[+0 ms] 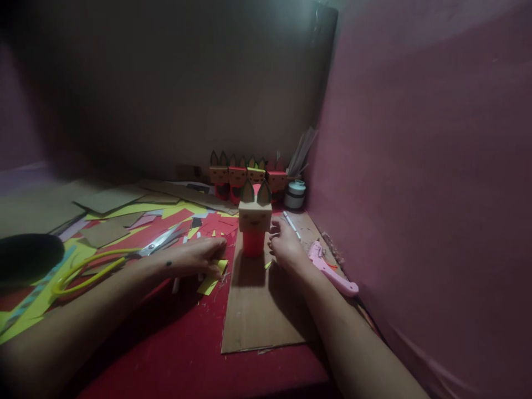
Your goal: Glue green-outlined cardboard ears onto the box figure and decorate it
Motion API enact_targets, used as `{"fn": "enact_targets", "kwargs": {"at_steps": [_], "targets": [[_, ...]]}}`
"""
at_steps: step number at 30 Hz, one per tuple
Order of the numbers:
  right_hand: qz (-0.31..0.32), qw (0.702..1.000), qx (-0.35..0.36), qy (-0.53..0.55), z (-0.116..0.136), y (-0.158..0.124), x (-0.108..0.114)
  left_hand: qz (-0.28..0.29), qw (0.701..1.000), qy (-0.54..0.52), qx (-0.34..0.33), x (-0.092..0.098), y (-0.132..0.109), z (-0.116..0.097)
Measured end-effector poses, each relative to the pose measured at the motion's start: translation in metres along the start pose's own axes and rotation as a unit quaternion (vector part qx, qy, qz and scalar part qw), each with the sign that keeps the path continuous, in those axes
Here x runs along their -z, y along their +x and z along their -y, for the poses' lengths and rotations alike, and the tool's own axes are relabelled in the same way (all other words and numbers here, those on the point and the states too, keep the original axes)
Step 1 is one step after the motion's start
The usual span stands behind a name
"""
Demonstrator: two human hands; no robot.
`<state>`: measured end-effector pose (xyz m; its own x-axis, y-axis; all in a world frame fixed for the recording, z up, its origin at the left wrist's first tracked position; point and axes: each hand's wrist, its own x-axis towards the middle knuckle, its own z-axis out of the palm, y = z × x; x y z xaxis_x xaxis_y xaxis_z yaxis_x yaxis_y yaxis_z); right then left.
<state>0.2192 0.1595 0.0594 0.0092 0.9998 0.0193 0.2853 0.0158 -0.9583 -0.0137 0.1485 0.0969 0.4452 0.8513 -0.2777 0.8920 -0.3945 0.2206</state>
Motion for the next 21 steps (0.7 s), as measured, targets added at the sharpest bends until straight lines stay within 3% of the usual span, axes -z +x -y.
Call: {"fn": "enact_targets", "kwargs": {"at_steps": [5,11,13,18,21], "targets": [[-0.006,1.0,0.015,0.017,0.001,0.003,0.001,0.006,1.0,-0.018,-0.025,-0.002,0.004,0.004],[-0.062,0.996,0.009,0.061,0.003,0.001,0.007,0.032,0.997,-0.053,-0.046,0.003,0.0,0.002],[-0.089,0.993,0.022,0.068,0.005,0.001,0.012,0.055,0.993,-0.082,-0.059,0.007,-0.006,-0.001],[-0.15,0.985,0.059,0.067,0.009,0.005,0.019,0.183,0.962,-0.174,-0.099,0.018,-0.022,-0.004],[-0.172,0.98,0.082,0.058,0.008,0.006,0.02,0.172,0.956,-0.213,-0.109,0.02,-0.021,-0.001]]}}
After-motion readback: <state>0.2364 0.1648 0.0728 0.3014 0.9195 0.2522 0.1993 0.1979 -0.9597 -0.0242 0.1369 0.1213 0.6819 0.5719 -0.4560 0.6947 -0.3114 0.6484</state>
